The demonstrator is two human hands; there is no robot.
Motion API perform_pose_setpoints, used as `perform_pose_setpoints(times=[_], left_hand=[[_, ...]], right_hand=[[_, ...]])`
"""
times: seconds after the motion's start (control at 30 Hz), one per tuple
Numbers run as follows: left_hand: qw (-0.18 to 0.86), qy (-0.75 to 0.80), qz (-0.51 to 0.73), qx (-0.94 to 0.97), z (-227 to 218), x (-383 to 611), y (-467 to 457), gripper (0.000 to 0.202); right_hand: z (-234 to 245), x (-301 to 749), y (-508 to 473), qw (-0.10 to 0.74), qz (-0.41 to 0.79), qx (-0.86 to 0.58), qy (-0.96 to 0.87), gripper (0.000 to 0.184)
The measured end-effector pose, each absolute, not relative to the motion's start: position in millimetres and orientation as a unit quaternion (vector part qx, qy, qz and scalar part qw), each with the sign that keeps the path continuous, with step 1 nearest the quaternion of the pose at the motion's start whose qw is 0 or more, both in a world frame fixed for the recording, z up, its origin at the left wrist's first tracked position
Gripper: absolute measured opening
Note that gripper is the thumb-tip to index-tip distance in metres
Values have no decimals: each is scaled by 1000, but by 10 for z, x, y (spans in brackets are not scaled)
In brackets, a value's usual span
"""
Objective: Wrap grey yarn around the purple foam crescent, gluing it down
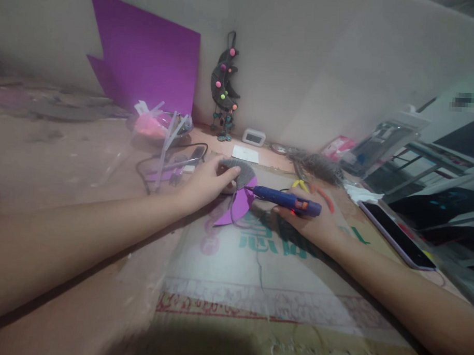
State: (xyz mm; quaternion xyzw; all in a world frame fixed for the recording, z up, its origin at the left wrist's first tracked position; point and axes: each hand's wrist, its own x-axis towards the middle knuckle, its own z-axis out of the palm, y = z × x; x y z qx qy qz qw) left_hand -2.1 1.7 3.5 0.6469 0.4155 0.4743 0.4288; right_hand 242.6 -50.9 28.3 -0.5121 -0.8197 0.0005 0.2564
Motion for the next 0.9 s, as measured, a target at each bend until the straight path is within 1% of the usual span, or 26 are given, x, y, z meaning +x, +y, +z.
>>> perform_pose_setpoints(times=[0.37,0.47,0.57,0.73,0.9], left_hand=[[429,433,457,647,74,-11,21,20],[415,435,459,654,74,-13,27,21],[417,432,459,655,62,-13,39,22],[419,423,466,654,29,-10,61,24],[423,416,474,650,19,-9,66,24]], right_hand=[[270,2468,-484,262,32,-526,-809,18],[270,2471,-484,273,40,-521,-808,19],[275,2474,-479,287,27,-512,-810,22],[306,2469,-484,274,-13,-517,-811,22],[347,2452,-507,271,-26,-516,-812,21]])
